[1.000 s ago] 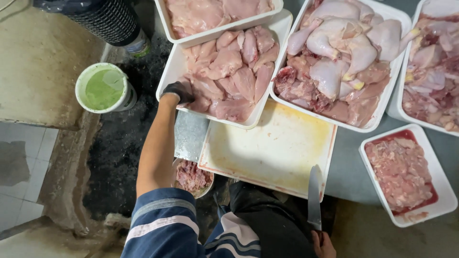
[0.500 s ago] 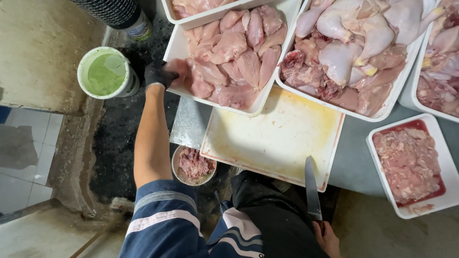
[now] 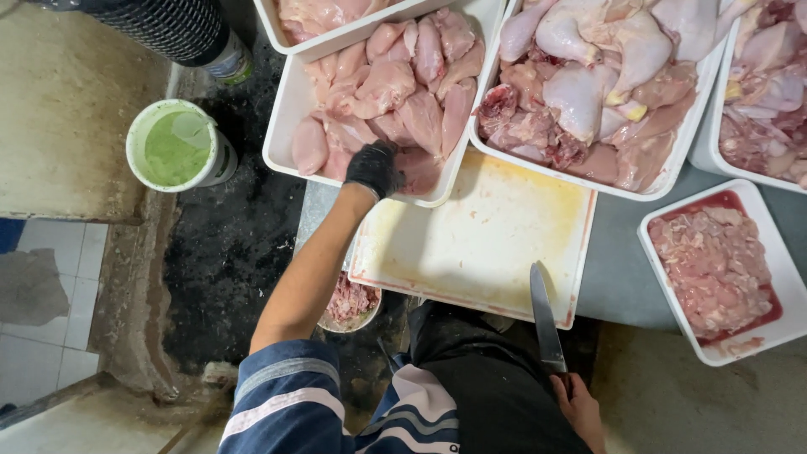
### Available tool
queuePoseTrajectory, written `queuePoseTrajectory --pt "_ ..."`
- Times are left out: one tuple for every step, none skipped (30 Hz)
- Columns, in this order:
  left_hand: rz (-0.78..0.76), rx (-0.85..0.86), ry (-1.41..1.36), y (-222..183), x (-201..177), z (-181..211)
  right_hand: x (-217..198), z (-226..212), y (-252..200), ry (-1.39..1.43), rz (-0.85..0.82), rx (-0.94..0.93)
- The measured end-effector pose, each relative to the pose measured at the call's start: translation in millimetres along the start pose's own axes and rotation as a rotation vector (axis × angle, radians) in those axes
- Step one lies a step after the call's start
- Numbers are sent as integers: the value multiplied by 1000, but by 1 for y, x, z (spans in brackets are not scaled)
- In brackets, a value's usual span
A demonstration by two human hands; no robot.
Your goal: A person wearing black gloves is cutting and trimming chicken breasts on a white cutting board in a food processing area.
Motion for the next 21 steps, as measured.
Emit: queuePoseTrajectory --pt "-2 8 0 4 -7 17 -7 -5 -8 7 0 4" --pt "-125 -117 81 8 -13 29 -12 -12 -17 56 -10 43" --pt "-246 -242 164 10 -19 43 -17 -17 -25 106 -21 83" --pt "-252 -231 169 19 -24 49 -21 -24 -33 118 -26 87" --pt "-364 -340 170 25 -26 53 -26 -30 -41 148 -1 72" --pt "-473 -452 170 32 -29 58 -33 -36 -47 175 26 57" --pt "-476 -443 176 32 -51 65 -31 -36 -51 185 23 60" --pt "-507 -538 -34 34 -71 72 -31 -37 -50 193 49 30" --pt "-535 -629 -246 36 -92 79 -32 -38 -49 200 74 -1" --pt "-530 -617 -239 29 -86 81 -25 -31 -37 213 80 -2" --pt "-508 -604 -322 23 -80 83 -18 -24 -25 159 73 -8" --pt "-491 -592 -403 12 -73 84 -8 -17 -17 105 58 -11" --pt "-495 -582 -393 5 -69 84 -20 -28 -28 118 58 -10" --pt "-275 -673 -639 -6 -67 82 -31 -36 -41 165 47 7" --pt "-46 -753 -881 -17 -64 80 -41 -45 -54 213 37 24" --pt "-54 -744 -872 -22 -65 79 -38 -42 -48 227 33 26" --pt "112 -662 -1118 -26 -67 78 -35 -39 -43 246 49 -4" --pt "276 -572 -1363 -33 -67 78 -32 -32 -40 261 64 -29" --pt "262 -569 -1360 -35 -84 84 -38 -37 -51 272 60 -21" --pt "284 -560 -1413 -34 -101 88 -47 -44 -58 286 48 -33" --pt "306 -551 -1465 -32 -118 92 -56 -50 -64 301 36 -45"
Point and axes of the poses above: each hand's wrist, its own y-axis towards the middle knuckle, its own x-axis out of the palm, z = x × y, the point moved 2 cm from there along y, towards the middle knuckle, and after that the axes turned 10 degrees about -y, right-handed, at the moved point
